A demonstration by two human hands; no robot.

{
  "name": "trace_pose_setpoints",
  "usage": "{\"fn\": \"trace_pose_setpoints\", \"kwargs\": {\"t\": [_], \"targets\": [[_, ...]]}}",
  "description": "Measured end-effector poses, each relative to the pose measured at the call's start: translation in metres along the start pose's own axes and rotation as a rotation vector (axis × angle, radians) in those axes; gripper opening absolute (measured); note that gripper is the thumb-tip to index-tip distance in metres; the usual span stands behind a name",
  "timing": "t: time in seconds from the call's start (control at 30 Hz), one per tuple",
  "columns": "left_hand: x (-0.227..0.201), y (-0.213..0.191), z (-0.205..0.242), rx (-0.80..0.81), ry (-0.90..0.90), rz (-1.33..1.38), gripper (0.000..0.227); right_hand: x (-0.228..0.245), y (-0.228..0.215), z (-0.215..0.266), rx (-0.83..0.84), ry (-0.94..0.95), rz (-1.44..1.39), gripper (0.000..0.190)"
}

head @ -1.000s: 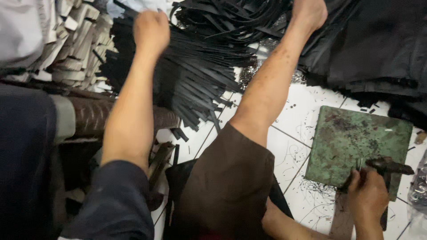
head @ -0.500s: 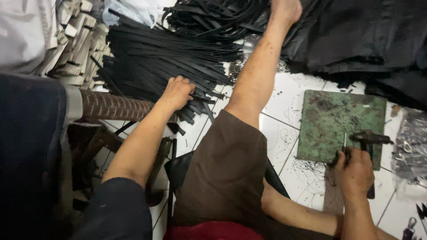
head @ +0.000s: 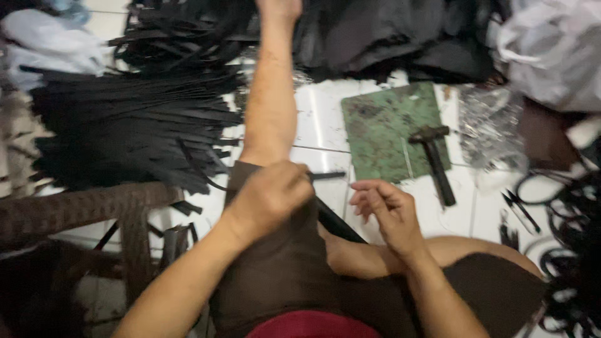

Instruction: The person sits cross-legged and repeatedly cuts black straps with scissors, then attaches metal hardware to the ends using a hammer and a metal punch on a green cutting board. They handle multiple straps one at a time, placing finished pieces aside.

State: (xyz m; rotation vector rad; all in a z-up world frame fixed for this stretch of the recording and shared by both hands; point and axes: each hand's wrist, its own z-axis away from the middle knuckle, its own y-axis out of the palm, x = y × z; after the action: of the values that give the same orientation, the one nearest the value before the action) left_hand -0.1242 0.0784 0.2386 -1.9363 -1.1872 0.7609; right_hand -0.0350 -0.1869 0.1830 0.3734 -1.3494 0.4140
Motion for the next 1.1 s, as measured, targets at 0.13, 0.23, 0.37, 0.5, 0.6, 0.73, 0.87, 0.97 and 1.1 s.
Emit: {"fn": "trace_pose_setpoints", "kwargs": {"t": [0.13, 0.23, 0.37, 0.5, 0.6, 0.73, 0.87, 0.97, 1.1], "targets": [[-0.054, 0.024, -0.029, -0.024, 0.044, 0.310, 0.006, 0.013, -0.001, 0.014, -0.074, 0.115, -0.176, 0.013], [-0.069, -0.006, -0.070, 0.221, -0.275, 0.808, 0.044, 0.013, -0.010, 0.023, -0.088, 0.051, -0.117, 0.014], [-0.072, 0.009, -0.077, 0.391, -0.519, 0.958, 0.018, 0.018, -0.037, 0.019, -0.133, 0.012, -0.069, 0.012], [-0.066, 0.017, -0.070, 0.438, -0.759, 1.039, 0.013, 0.002, -0.119, 0.002, -0.371, -0.026, 0.078, 0.012], [-0.064, 0.020, -0.068, 0.466, -0.851, 1.093, 0.014, -0.033, -0.184, -0.008, -0.472, -0.010, 0.176, 0.005], [-0.063, 0.021, -0.072, 0.514, -0.892, 1.169, 0.013, -0.091, -0.268, -0.027, -0.494, 0.005, 0.460, 0.008], [-0.066, 0.026, -0.074, 0.596, -0.916, 1.094, 0.016, -0.045, -0.227, -0.028, -0.482, 0.055, 0.484, 0.010], [-0.075, 0.039, -0.071, 0.461, -0.925, 1.280, 0.016, 0.023, -0.125, 0.000, -0.265, 0.011, 0.382, 0.008], [-0.068, 0.033, -0.081, 0.481, -0.848, 1.093, 0.016, 0.033, -0.060, 0.027, -0.001, 0.080, 0.036, 0.018]]}}
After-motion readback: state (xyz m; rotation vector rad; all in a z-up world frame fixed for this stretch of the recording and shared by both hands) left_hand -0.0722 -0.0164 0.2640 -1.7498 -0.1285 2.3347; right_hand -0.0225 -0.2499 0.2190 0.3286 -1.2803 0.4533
